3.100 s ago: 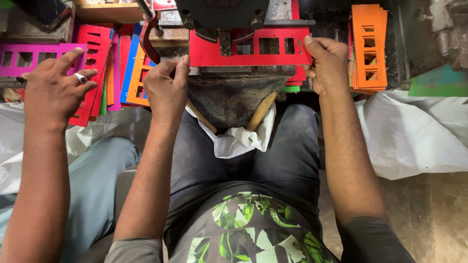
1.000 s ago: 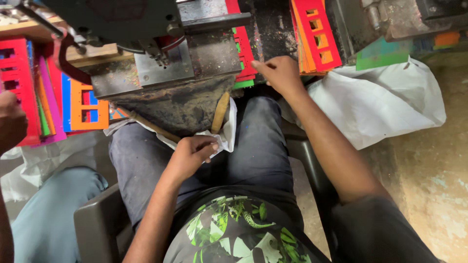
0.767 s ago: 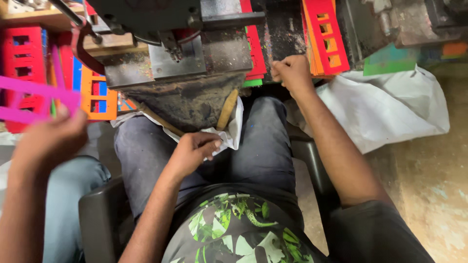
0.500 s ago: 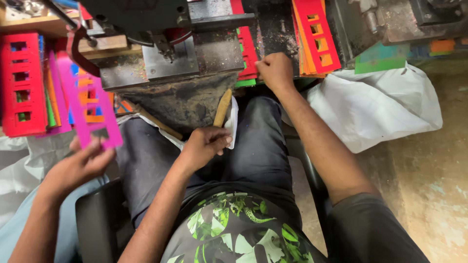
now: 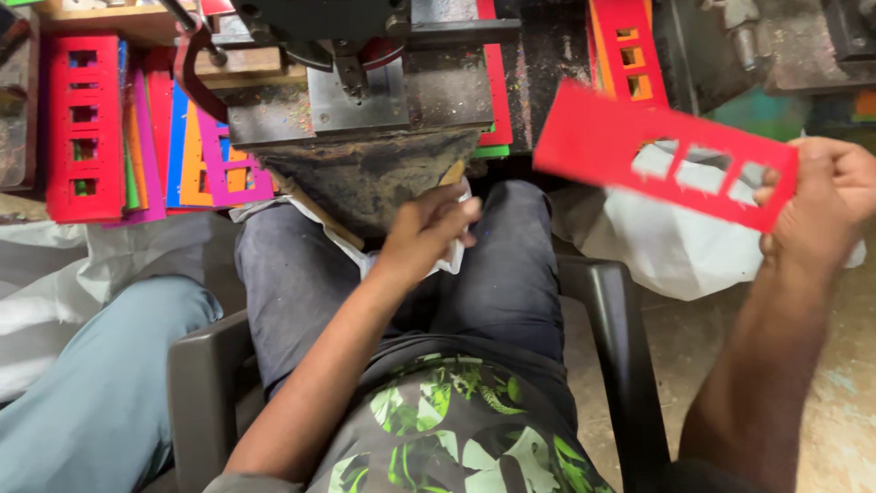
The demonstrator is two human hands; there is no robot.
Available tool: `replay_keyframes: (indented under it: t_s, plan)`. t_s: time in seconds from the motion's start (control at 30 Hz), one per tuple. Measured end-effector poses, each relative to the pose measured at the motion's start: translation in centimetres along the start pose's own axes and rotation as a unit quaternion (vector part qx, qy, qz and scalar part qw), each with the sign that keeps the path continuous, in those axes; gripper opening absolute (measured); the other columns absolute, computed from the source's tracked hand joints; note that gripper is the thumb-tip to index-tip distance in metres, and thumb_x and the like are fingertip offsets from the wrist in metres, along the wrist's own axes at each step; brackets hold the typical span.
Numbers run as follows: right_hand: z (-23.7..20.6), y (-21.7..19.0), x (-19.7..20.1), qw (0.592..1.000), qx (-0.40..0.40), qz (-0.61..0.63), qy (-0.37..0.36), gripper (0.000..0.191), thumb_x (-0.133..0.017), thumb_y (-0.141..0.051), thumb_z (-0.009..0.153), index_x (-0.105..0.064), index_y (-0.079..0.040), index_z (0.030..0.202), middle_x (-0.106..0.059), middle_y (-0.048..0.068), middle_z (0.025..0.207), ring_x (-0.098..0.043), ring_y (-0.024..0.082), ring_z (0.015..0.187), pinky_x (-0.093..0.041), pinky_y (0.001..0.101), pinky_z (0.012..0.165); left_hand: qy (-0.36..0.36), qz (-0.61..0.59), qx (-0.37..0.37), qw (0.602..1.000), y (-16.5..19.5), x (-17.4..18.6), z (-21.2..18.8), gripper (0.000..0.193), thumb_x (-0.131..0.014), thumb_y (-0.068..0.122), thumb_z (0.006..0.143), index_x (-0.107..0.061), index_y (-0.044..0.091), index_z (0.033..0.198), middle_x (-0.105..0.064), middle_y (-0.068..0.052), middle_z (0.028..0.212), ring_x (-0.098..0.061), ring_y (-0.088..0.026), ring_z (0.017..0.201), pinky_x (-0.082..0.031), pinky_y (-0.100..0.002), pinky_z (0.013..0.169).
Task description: The person repeatedly places colorful plastic frames under a press machine, activates the press to cut or emboss the frames, then removes and stacks them. The person handles orange, green, red, and blue frames one at a time, maintaining a steady workflow.
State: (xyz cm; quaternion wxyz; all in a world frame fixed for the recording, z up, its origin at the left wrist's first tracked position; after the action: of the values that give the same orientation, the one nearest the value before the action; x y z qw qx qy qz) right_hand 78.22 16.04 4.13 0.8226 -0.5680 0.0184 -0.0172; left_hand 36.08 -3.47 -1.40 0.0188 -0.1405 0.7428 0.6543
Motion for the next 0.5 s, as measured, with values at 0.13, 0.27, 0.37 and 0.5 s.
replay_keyframes:
  t_s: [0.13,0.27,0.37,0.5]
  plan:
    - [-1.9,0.0,-4.7,0.997,-0.036,0.017,-0.061,0.016,-0.064,0.0,0.116,-0.068,0.008,0.103,-0.068,0.012,0.083,-0.062,0.015,0.061,-0.05,0.0267,0.054,-0.045,-0.057,-0.023,0.997,2.1,-2.8,-0.2,0.042,-0.063,0.028,0.1,-0.056,-0.001,0.128,-0.075,-0.004,0.097,-0.074,-0.011,0.073,-0.053,-0.022,0.05]
    - [-2.9,-0.1,-11.9,0.989,-0.062,0.093,-0.092,0.023,-0.072,0.001,0.105,-0.065,0.009,0.125,-0.072,0.014,0.102,-0.07,0.018,0.08,-0.057,0.0298,0.068,0.015,-0.154,-0.023,0.988,3.5,-1.9,0.4,0.024,-0.063,0.019,0.102,-0.069,-0.004,0.107,-0.074,-0.009,0.081,-0.068,-0.015,0.06,-0.051,-0.026,0.047]
    - [-2.4,-2.6,-14.9,0.972,-0.048,0.128,-0.19,0.05,-0.076,0.007,0.097,-0.058,0.01,0.143,-0.072,0.019,0.12,-0.073,0.021,0.102,-0.063,0.0336,0.09,0.083,-0.199,-0.02,0.976,4.5,0.9,1.7,0.019,-0.065,0.017,0.102,-0.068,-0.002,0.098,-0.07,-0.008,0.073,-0.061,-0.013,0.053,-0.045,-0.027,0.043]
    - [-1.3,-4.0,-17.2,0.949,-0.006,0.139,-0.282,0.074,-0.079,0.007,0.086,-0.048,0.002,0.153,-0.072,0.019,0.122,-0.072,0.019,0.103,-0.062,0.0298,0.091,0.119,-0.218,-0.041,0.968,5.5,3.1,3.8,0.016,-0.066,0.017,0.1,-0.068,0.001,0.097,-0.068,-0.008,0.073,-0.061,-0.013,0.053,-0.044,-0.026,0.044]
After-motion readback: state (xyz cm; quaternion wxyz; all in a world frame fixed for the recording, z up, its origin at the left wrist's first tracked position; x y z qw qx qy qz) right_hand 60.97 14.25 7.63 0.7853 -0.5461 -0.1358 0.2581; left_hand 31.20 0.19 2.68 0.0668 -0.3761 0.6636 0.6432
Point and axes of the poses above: each hand's wrist, its own z-axis towards the middle knuckle, its own x-axis out of the back of the hand, y = z × x, the point moved 5 cm from there along z, towards the middle knuckle
